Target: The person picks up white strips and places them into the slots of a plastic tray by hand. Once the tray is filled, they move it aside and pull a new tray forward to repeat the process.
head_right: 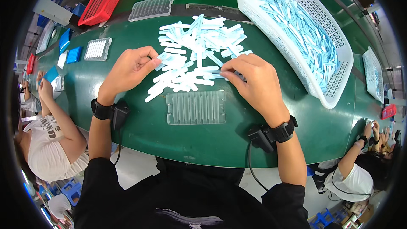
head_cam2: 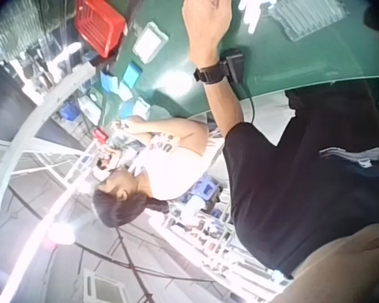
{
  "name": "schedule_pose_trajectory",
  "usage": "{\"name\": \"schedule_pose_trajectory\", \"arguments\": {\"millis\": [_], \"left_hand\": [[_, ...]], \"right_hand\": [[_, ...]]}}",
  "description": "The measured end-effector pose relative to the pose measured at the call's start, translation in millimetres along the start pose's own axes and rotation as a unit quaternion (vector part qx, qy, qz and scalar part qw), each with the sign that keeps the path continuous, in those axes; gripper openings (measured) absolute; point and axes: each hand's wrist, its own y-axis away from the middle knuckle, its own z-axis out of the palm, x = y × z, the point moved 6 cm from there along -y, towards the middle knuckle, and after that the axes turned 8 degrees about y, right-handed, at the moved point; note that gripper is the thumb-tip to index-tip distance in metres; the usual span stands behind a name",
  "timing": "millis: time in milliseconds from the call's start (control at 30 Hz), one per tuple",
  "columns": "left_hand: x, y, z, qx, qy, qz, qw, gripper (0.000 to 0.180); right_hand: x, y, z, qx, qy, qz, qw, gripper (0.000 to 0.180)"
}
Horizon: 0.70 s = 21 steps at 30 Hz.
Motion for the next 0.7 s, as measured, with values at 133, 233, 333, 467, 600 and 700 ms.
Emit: {"name": "schedule_pose_trajectory", "arguments": {"millis": [133,233,333,467,600,700], "left_hand": [[8,-1,9,0.032,0.061,0.046,0.997,0.022],[11,0,15,0.058,0.090,0.081,0.991,0.018],[22,6,17,0.067,0.046,0.128,0.988,0.013],[32,9,27,0.067,0.011,0.184,0.981,0.010],[40,11,36,0.046,0.042,0.219,0.974,0.011],[37,10,40,0.018,0.066,0.196,0.978,0.005]], "right_hand": [[9,1,-1,0.035,-0.039,0.028,0.998,0.017],[-5,5,-16,0.173,0.016,-0.129,0.976,0.021],[-34,12,-30,0.197,0.121,-0.248,0.941,0.028],[-64,25,-40,0.220,0.162,-0.325,0.905,0.033],[-65,27,-40,0.231,0.167,-0.325,0.902,0.032],[-61,27,-38,0.229,0.163,-0.325,0.903,0.031]]}}
